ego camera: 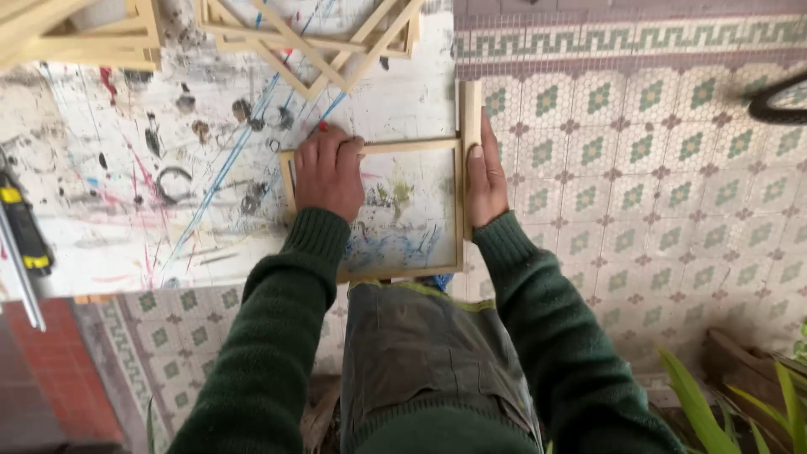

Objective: The recorder is sanding the edges of a small wooden picture frame using a sanding block on a workbench.

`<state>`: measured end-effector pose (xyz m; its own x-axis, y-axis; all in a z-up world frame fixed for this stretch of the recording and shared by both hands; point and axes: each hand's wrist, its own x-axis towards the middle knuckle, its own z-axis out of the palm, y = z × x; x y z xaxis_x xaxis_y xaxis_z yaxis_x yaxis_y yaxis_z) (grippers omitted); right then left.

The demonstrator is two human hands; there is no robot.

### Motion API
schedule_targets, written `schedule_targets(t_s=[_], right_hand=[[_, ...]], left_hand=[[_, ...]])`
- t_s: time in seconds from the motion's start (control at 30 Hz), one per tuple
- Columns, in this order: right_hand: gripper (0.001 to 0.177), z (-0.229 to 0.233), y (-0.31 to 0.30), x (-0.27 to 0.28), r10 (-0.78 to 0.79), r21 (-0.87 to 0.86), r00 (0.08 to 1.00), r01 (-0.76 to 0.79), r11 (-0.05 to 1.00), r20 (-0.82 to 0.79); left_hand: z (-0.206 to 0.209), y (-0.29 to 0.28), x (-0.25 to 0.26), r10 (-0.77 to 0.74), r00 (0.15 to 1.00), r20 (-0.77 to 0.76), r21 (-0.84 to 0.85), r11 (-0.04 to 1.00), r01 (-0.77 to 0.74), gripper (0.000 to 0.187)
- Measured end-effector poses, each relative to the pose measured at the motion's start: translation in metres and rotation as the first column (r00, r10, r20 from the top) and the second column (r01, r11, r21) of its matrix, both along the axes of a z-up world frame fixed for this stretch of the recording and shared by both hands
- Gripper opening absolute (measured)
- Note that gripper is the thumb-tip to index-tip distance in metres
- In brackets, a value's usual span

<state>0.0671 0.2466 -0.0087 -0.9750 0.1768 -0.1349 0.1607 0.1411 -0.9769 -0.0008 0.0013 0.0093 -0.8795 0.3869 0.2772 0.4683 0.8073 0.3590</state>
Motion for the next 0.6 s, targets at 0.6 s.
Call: schedule_targets(t_s=[0.6], right_hand=[[0.059, 0.013, -0.02, 0.116, 0.017, -0.03, 0.997, -0.02, 0.999, -0.077]], left_hand=[[-0.008, -0.002, 0.0, 0.023, 0.999, 0.031, -0.014, 1.0, -0.022, 0.017]])
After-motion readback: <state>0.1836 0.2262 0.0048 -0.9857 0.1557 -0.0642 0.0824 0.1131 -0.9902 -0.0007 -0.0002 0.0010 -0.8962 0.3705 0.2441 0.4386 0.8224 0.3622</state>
